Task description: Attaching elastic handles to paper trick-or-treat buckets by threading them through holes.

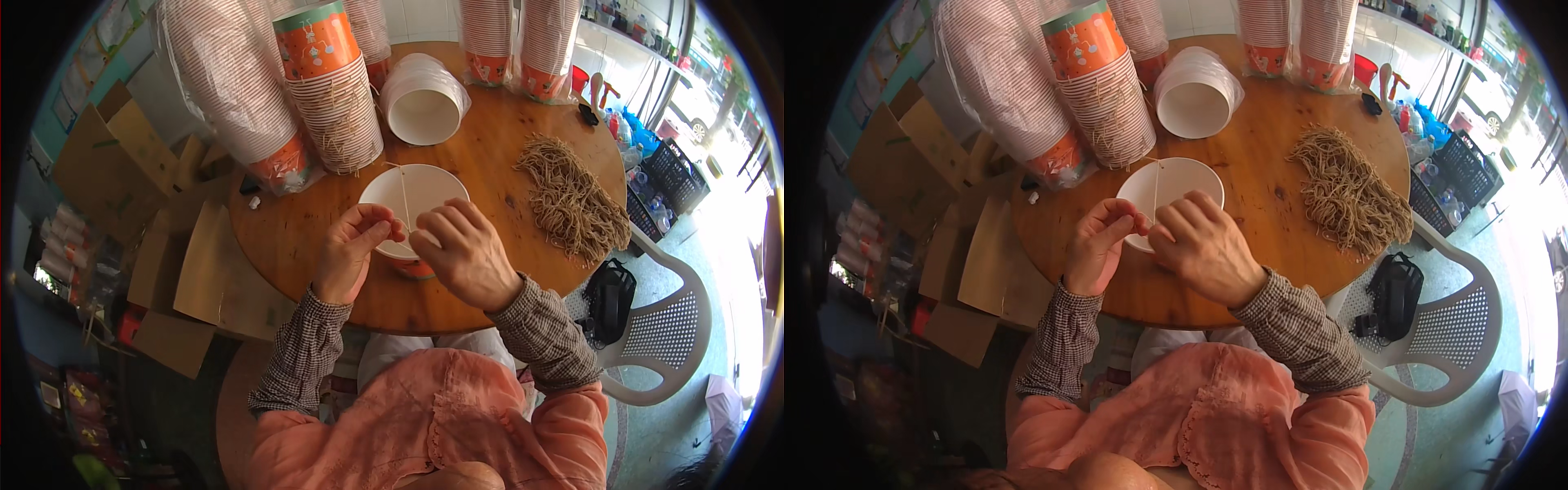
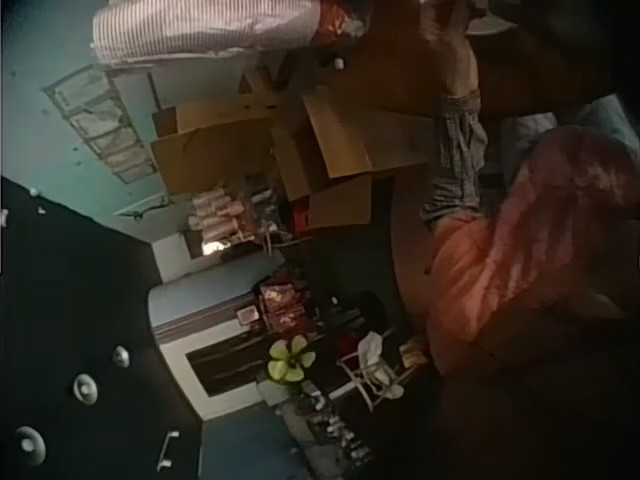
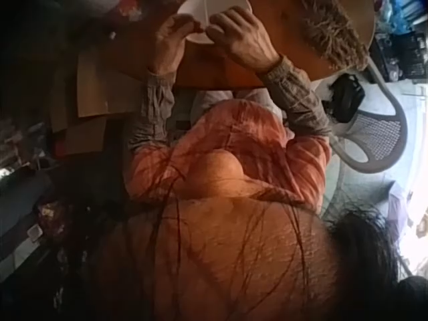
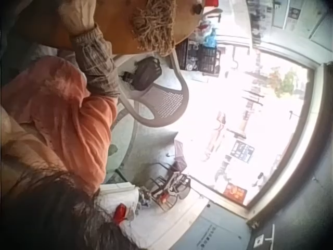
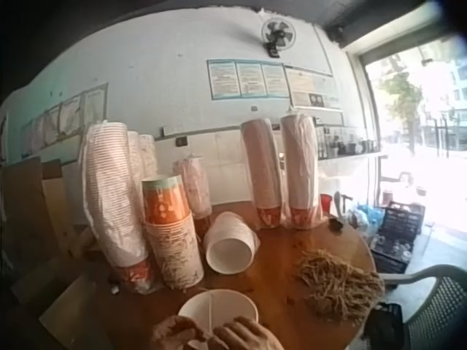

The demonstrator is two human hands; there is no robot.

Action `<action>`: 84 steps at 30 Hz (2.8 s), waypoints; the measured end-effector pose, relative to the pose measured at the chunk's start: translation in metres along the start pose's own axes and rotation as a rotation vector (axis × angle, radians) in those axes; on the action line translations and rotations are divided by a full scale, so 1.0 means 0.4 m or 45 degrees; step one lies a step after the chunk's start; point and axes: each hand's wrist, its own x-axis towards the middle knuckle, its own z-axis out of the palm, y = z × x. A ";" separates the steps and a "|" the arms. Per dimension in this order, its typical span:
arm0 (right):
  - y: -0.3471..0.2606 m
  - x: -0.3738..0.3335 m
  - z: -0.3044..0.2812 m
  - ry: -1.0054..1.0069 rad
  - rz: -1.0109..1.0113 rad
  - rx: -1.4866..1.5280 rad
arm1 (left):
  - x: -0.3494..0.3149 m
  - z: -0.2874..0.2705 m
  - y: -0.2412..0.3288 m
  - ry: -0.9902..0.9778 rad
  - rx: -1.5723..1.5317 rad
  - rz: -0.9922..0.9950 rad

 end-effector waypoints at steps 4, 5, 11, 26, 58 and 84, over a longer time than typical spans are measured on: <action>-0.008 0.021 0.000 0.095 0.004 0.143 | -0.013 0.021 -0.005 0.000 0.035 0.011; -0.004 0.020 0.004 0.088 0.060 0.197 | -0.018 0.030 -0.006 -0.001 0.034 0.011; 0.015 0.000 0.025 0.006 0.703 1.154 | -0.031 0.048 -0.005 -0.094 0.264 -0.036; 0.005 -0.032 0.033 0.039 0.840 1.275 | -0.035 0.042 -0.029 -0.034 0.265 0.169; -0.034 -0.046 0.049 0.261 0.627 0.810 | -0.041 0.044 -0.041 0.136 1.223 0.734; -0.040 -0.040 0.031 0.186 0.801 1.085 | -0.015 0.004 0.026 -0.231 0.108 -0.278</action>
